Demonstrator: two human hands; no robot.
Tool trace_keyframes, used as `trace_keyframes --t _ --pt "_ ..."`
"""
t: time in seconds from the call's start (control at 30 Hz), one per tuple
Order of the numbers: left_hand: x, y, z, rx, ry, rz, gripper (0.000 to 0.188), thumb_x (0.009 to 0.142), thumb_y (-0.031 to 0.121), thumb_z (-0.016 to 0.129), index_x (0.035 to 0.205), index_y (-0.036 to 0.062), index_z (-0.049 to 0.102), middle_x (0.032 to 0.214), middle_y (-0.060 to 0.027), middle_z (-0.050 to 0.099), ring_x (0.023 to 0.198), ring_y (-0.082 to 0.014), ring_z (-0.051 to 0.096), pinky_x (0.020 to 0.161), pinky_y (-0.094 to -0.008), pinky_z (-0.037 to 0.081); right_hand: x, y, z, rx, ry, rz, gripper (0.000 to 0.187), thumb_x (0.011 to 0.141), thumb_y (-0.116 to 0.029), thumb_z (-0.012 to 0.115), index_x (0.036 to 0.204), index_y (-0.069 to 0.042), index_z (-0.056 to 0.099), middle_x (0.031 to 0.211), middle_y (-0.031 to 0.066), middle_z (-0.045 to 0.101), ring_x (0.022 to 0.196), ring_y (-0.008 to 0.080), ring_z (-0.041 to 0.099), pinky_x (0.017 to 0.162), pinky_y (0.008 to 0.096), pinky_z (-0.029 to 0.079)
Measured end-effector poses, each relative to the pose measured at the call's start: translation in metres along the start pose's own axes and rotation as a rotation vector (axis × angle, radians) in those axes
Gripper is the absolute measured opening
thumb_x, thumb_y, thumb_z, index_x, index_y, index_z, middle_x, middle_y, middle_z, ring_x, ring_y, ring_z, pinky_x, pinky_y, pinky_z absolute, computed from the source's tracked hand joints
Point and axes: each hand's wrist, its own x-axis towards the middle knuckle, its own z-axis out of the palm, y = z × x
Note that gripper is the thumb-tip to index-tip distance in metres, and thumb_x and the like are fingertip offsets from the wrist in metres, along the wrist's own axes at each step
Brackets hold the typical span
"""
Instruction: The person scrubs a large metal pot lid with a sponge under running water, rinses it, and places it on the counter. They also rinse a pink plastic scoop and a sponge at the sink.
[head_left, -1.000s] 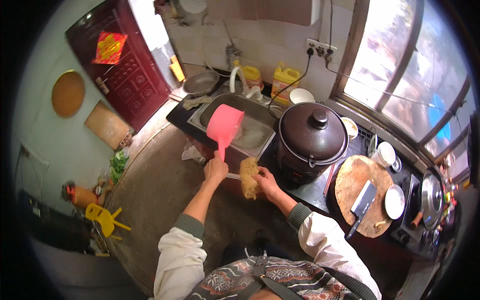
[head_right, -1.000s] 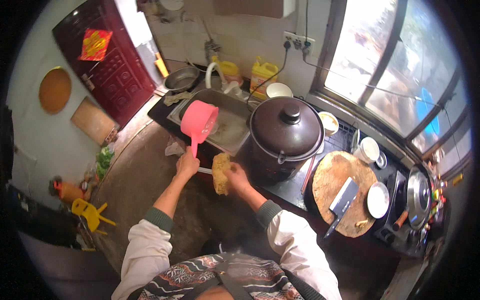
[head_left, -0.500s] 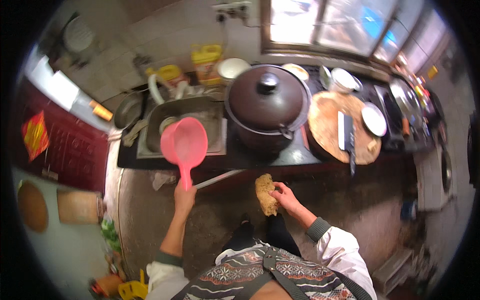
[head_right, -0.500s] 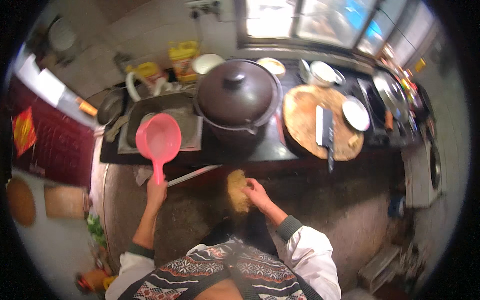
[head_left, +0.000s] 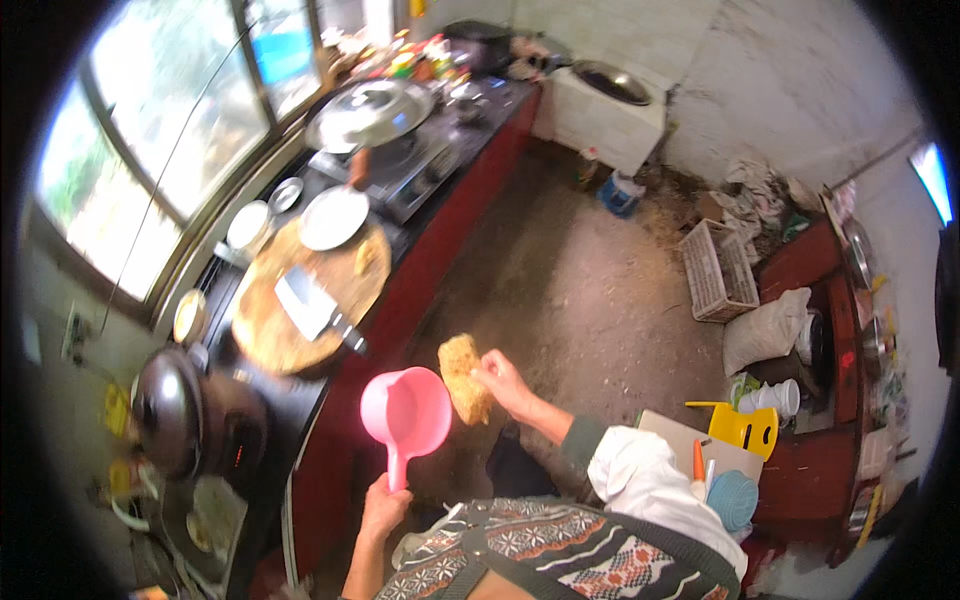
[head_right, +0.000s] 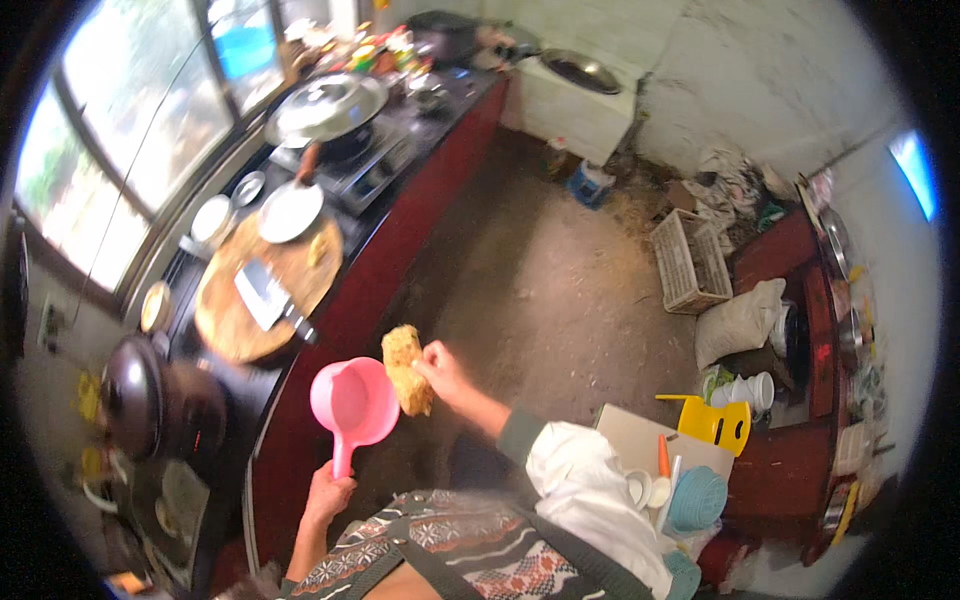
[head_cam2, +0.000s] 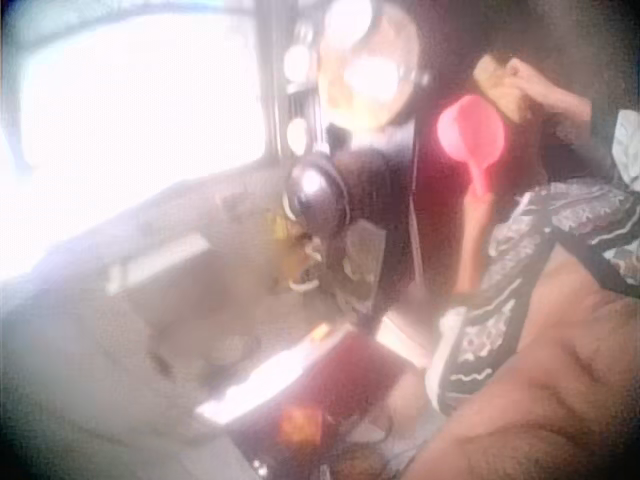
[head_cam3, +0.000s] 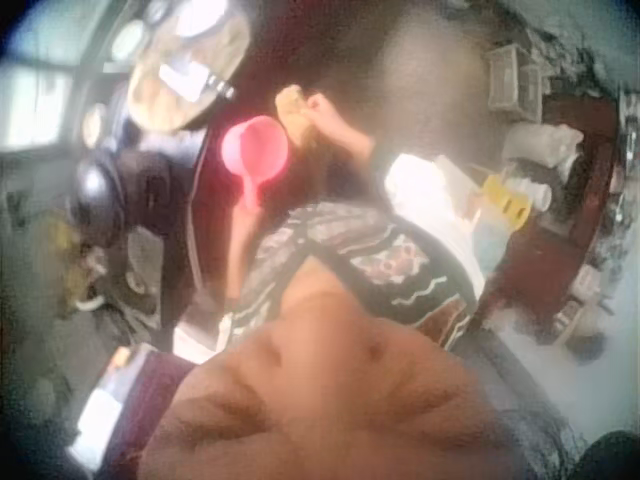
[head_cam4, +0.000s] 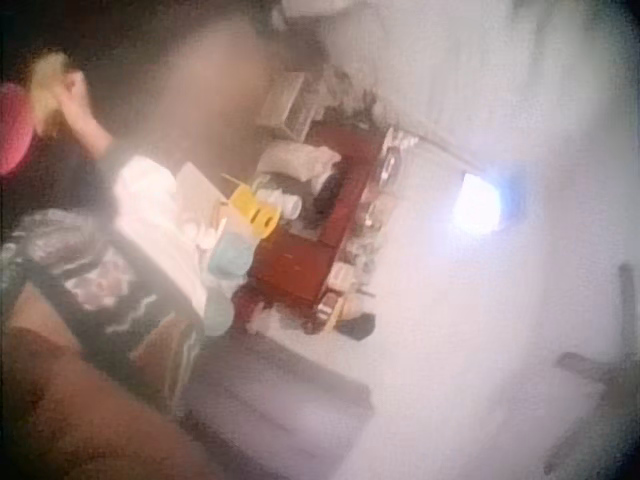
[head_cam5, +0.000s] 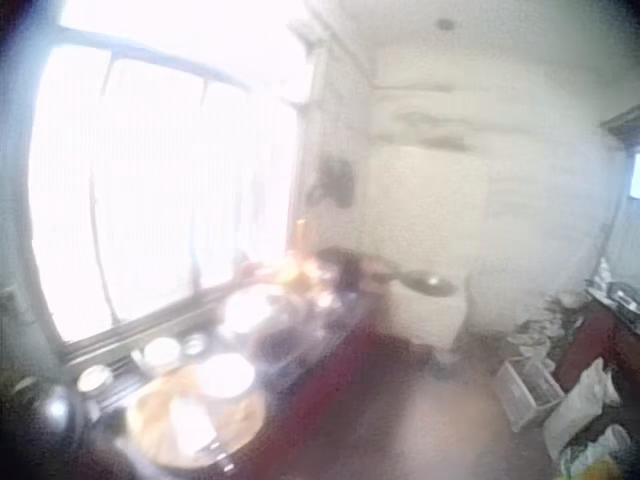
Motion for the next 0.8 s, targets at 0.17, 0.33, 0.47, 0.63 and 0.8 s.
trace_keyframes --t 0.17,0.33,0.47,0.63,0.8 --pt "0.069 0.140 0.138 -0.044 -0.347 -0.056 0.017 0.078 0.003 0.060 0.093 0.0071 0.054 0.060 0.0000 0.047 0.039 -0.0089 0.038 0.034 -0.0250 0.024 0.020 -0.019 -0.146 0.054 0.231 -0.020 0.015 0.085 -0.012 0.063 0.089 -0.007 0.050 0.084 -0.0021 0.050 0.078 0.0072 0.047 0.069 0.0239 0.041" --pt "0.109 0.238 0.243 0.100 -0.547 0.006 0.017 0.081 0.006 0.062 0.097 0.0069 0.055 0.060 0.0007 0.047 0.040 -0.0079 0.037 0.034 -0.0240 0.025 0.052 -0.033 -0.252 0.217 0.436 0.017 0.018 0.086 -0.010 0.062 0.100 -0.006 0.051 0.087 -0.0007 0.052 0.080 0.0087 0.050 0.071 0.0241 0.043" --pt "0.155 0.301 0.306 0.151 -0.641 0.001 0.015 0.083 0.008 0.063 0.096 0.0073 0.056 0.061 0.0012 0.047 0.041 -0.0072 0.038 0.035 -0.0234 0.026 0.088 -0.044 -0.318 0.270 0.528 -0.041 0.021 0.089 -0.011 0.061 0.106 -0.006 0.049 0.089 0.0003 0.053 0.080 0.0079 0.050 0.073 0.0233 0.043" --pt "0.240 0.371 0.387 0.125 -0.770 -0.044 0.016 0.085 0.010 0.063 0.098 0.0079 0.055 0.062 0.0012 0.047 0.041 -0.0067 0.038 0.035 -0.0226 0.026 0.174 -0.055 -0.405 0.171 0.635 -0.141 0.020 0.091 -0.009 0.061 0.106 -0.006 0.049 0.092 0.0021 0.054 0.085 0.0090 0.052 0.076 0.0246 0.045" --pt "0.345 0.461 0.468 0.161 -0.801 0.073 0.014 0.085 0.014 0.061 0.095 0.0078 0.054 0.061 0.0008 0.049 0.040 -0.0076 0.040 0.033 -0.0240 0.029 0.282 -0.096 -0.505 0.544 0.663 -0.177 0.023 0.093 -0.008 0.058 0.113 -0.003 0.048 0.111 0.0106 0.058 0.105 0.0224 0.059 0.091 0.0426 0.052"
